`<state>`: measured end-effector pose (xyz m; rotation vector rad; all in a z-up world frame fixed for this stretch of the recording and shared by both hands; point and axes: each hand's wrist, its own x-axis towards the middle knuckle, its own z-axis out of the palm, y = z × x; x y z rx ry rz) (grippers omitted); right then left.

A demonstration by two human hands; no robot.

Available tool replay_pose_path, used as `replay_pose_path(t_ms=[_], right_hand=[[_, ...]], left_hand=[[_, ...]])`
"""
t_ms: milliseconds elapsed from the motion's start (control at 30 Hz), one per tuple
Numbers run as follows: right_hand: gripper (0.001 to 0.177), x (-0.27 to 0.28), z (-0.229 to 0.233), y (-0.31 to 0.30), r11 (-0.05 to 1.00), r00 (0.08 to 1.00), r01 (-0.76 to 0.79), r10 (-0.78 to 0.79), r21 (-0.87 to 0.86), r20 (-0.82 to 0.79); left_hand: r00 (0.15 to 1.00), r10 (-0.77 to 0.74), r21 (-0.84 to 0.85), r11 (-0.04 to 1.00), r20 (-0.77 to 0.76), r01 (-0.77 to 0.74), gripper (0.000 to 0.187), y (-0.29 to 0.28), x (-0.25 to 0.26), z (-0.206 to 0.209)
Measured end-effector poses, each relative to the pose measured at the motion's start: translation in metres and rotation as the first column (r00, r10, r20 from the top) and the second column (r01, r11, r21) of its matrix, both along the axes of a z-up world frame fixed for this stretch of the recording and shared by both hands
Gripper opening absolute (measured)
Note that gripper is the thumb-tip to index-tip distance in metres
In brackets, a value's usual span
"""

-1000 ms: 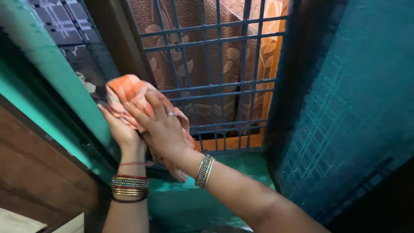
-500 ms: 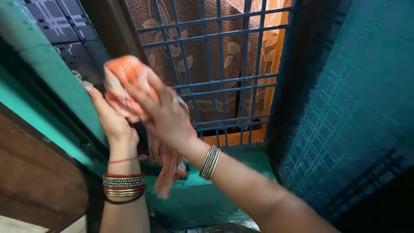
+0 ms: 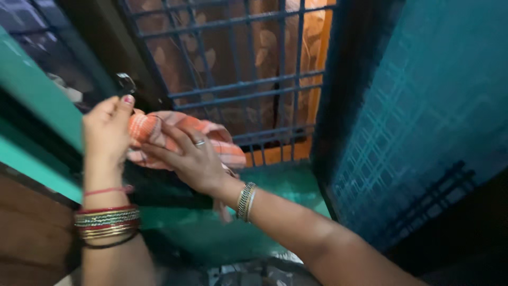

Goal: The person cleans a window with a metal grille using a cloth. They wipe the metal frame and the glass pane, moving the cloth back and forth to remove dirt.

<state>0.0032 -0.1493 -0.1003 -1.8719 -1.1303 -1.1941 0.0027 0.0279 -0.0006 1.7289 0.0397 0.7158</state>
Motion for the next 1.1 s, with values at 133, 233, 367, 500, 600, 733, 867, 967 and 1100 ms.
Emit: replay_pose_path(t_ms=[133, 233, 367, 500, 600, 733, 867, 967, 1100], right_hand=[[0.048, 0.0, -0.025, -0.004, 0.987, 0.997, 0.071, -0.064, -0.143, 0.053], [0.049, -0.007, -0.045, -0.014, 0.942, 0.999, 0.043, -0.03, -0.334, 0.045], [0.048, -0.009, -0.037, -0.013, 0.965, 1.0, -0.003, 0.004, -0.261, 0.004], [0.062, 0.006, -0.001, -0.001, 0.992, 0.999, 0.046, -0.044, -0.114, 0.017], [0.059, 0.012, -0.004, -0.003, 0.994, 0.997, -0.013, 0.021, -0.107, 0.069], [0.062, -0.001, -0.04, -0.01, 0.913, 0.994, 0.025, 0.022, -0.407, 0.109], [0.06, -0.009, -0.043, -0.01, 0.88, 0.999, -0.045, 0.05, -0.472, -0.002], [0.061, -0.006, -0.02, -0.002, 0.926, 0.999, 0.012, 0.009, -0.376, 0.054], [0.054, 0.006, 0.008, 0.012, 0.989, 0.992, 0.017, 0.001, -0.145, 0.123]], left_hand=[[0.981, -0.164, 0.139, 0.979, 0.102, 0.149, 0.024, 0.001, -0.011, 0.009], [0.993, -0.069, 0.207, 0.977, 0.094, 0.048, 0.027, -0.002, -0.017, 0.01], [0.985, -0.107, 0.252, 0.965, 0.138, 0.07, 0.027, -0.004, -0.02, 0.011], [0.994, -0.096, 0.092, 0.992, 0.045, 0.092, 0.026, 0.0, -0.019, 0.009], [0.994, -0.067, 0.158, 0.986, 0.089, 0.053, 0.026, 0.003, -0.014, 0.005], [0.984, -0.087, 0.232, 0.972, 0.156, 0.05, 0.03, 0.005, -0.01, 0.001], [0.997, -0.039, 0.229, 0.973, 0.073, 0.022, 0.031, 0.006, -0.009, 0.004], [0.992, -0.102, 0.183, 0.979, 0.08, 0.086, 0.028, 0.005, -0.01, 0.009], [0.992, -0.125, 0.002, 0.992, -0.02, 0.125, 0.026, 0.001, -0.015, 0.013]])
